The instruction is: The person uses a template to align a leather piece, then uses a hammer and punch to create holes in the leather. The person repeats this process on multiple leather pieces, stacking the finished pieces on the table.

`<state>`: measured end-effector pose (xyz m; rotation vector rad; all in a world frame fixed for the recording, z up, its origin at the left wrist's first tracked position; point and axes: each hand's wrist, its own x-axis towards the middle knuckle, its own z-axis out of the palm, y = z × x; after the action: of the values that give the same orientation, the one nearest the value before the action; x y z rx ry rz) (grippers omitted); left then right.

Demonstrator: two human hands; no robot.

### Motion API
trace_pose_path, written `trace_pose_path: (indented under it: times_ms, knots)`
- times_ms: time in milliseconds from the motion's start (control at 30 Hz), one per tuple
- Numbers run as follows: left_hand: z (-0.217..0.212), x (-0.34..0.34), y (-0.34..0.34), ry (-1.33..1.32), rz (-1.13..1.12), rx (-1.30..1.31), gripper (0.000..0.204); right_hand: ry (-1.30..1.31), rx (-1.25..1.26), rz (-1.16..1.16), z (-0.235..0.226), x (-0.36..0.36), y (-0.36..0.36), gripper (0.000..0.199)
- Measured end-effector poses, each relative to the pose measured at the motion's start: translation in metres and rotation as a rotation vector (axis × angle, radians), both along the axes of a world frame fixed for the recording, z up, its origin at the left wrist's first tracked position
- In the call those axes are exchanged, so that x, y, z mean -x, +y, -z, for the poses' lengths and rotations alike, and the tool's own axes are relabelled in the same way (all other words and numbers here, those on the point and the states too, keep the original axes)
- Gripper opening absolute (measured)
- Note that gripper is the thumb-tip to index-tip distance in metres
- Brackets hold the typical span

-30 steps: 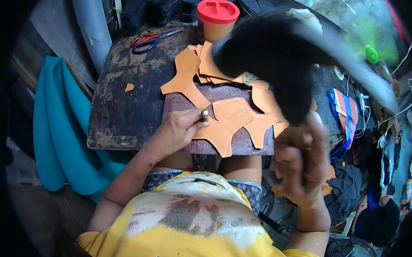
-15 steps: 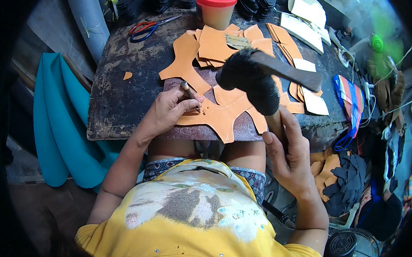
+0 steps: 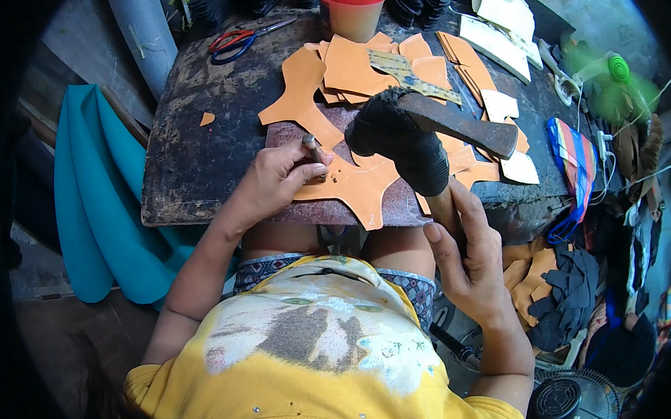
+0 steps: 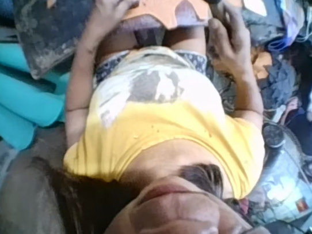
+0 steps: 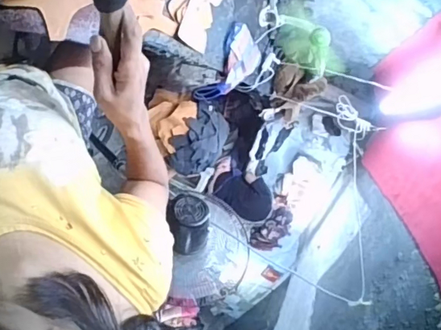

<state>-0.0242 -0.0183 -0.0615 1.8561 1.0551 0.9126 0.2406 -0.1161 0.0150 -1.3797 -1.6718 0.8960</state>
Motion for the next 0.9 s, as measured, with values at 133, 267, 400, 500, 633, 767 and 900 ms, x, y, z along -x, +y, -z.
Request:
trace_pose_path:
  times_ms: [133, 267, 400, 500, 633, 767, 900]
  knots:
    - [0.003, -0.002, -0.003, 0.020, 0.024, -0.118, 0.016, -0.008, -0.073, -0.013, -0.009, 0.000, 0.002, 0.044]
    - [0.002, -0.002, -0.003, 0.049, 0.053, -0.270, 0.015, 0.071, -0.133, -0.019, -0.018, 0.004, 0.007, 0.046]
    - [-0.002, -0.002, -0.003, 0.007, 0.059, -0.228, 0.017, -0.138, -0.172, -0.134, -0.018, 0.011, 0.017, 0.048]
    - [-0.004, -0.002, -0.009, 0.013, 0.058, -0.176, 0.016, -0.340, -0.262, -0.057, -0.003, 0.014, 0.026, 0.051]
    - [-0.002, -0.004, -0.010, -0.024, 0.049, -0.277, 0.015, -0.642, -0.272, 0.099, 0.030, 0.006, 0.042, 0.057]
    - [0.000, -0.003, -0.009, -0.029, 0.033, -0.244, 0.015, -0.624, -0.308, 0.180, 0.052, 0.003, 0.048, 0.054]
    - [-0.001, -0.001, -0.005, 0.028, 0.053, -0.179, 0.013, -0.144, -0.148, 0.134, 0.037, 0.002, 0.030, 0.044]
